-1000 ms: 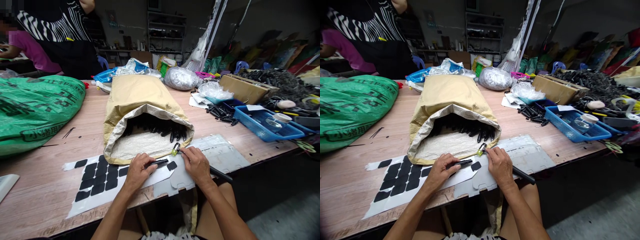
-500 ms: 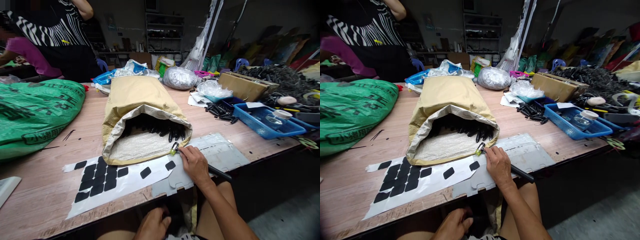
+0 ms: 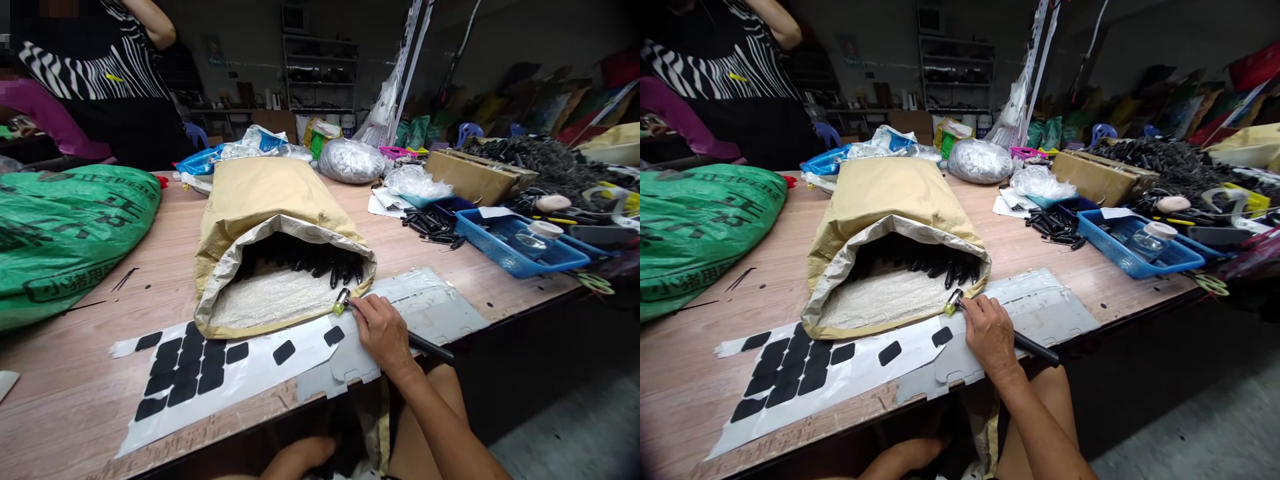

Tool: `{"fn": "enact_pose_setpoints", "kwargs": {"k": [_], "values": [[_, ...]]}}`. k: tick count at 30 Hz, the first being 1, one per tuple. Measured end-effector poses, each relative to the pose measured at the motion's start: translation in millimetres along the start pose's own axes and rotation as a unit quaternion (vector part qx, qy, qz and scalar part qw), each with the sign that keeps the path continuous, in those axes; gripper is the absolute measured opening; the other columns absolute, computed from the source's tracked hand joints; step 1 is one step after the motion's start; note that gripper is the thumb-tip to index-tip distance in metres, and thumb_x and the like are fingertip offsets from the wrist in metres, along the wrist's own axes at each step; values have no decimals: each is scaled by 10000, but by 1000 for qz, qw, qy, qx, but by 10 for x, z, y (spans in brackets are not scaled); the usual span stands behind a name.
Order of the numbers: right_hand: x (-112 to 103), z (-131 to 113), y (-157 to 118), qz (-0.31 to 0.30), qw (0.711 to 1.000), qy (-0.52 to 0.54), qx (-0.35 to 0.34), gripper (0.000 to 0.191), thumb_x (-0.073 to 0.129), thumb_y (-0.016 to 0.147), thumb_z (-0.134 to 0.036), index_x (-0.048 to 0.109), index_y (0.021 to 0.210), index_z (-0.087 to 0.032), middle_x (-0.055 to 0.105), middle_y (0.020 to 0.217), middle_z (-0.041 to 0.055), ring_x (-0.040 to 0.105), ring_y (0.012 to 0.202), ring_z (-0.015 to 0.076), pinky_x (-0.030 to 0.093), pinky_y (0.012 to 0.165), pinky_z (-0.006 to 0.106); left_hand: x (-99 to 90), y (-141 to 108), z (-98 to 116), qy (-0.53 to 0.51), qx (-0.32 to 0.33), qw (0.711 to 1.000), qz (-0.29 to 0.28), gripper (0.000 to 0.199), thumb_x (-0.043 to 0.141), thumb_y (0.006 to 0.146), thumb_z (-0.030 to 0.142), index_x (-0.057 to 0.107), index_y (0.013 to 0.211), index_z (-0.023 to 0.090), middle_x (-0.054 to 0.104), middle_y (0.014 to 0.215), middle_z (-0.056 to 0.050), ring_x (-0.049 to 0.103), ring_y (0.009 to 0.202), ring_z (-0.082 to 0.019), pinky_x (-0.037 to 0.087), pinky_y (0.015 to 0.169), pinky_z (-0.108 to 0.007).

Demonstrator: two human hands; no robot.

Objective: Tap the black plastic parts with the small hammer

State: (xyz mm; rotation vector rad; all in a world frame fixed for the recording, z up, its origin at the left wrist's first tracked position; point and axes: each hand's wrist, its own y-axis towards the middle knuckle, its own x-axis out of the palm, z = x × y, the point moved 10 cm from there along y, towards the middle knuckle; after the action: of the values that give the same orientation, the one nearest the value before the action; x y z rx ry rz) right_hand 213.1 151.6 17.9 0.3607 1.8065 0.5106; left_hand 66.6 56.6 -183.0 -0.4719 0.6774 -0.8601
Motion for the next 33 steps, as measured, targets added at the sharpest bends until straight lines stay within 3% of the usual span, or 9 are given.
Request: {"fn": "enact_pose_setpoints", "kwargs": {"k": [2,5,8,10,13,16,23,29,33], "values": [[7,-2,-3,0,1000,-2,-3,253,513,979,-212,673,1174,-234,656,936,56,541,891,222,407,803,335,22,-184,152,72,19,996,-55,433,700,862,334,672,1292,298,670,1333,-91,608,1242,-357,472,1054,-530],[13,-3,-7,2,1000,-5,-5,253,508,980,-214,674,1170,-232,657,931,60,538,883,223,403,802,339,-28,-648,776,158,170,957,-174,327,591,886,288,755,1163,343,785,1026,-19,720,999,-286,533,933,-406],[13,1,-10,3,1000,-5,-1,257,510,979,-214,678,1173,-229,656,935,62,539,890,223,404,796,339,-536,-868,1396,84,244,950,-174,342,605,908,414,734,1202,294,761,887,3,687,768,-186,528,708,-259],[11,4,-9,0,1000,-4,2,258,515,977,-216,678,1176,-231,654,938,61,543,900,224,405,794,338,-1128,-707,1690,52,267,961,-48,318,542,951,415,746,1116,235,733,855,-3,659,775,-169,505,693,-237],[1,0,-5,-1,1000,-1,1,258,518,975,-212,676,1179,-232,653,936,61,546,901,222,404,795,335,-2173,-363,1779,117,208,920,310,273,583,927,349,713,1121,207,700,867,-17,634,791,-179,494,733,-275],[-2,3,0,0,1000,1,1,253,521,972,-202,674,1170,-236,653,934,54,540,884,216,401,791,331,-2602,-35,1720,175,137,864,451,263,639,897,324,702,1104,174,671,988,-71,636,928,-216,491,844,-317],[18,25,-1,0,1000,5,6,248,529,971,-217,670,1173,-241,647,935,54,538,896,224,402,803,335,-2692,200,1643,205,92,853,472,171,668,871,354,705,909,191,634,1039,-97,630,988,-266,490,798,-332],[13,33,2,-2,1000,10,8,247,523,976,-215,675,1168,-243,651,941,55,548,910,223,415,808,332,-2549,-386,1554,175,162,855,460,116,655,902,337,679,925,225,671,911,-18,619,881,-202,456,791,-305],[20,33,1,-4,1000,9,7,246,522,979,-216,677,1169,-239,655,954,56,551,918,223,419,817,331,-2368,-864,1236,96,211,863,449,125,677,889,361,696,923,243,682,877,3,598,800,-188,448,753,-308]]}}
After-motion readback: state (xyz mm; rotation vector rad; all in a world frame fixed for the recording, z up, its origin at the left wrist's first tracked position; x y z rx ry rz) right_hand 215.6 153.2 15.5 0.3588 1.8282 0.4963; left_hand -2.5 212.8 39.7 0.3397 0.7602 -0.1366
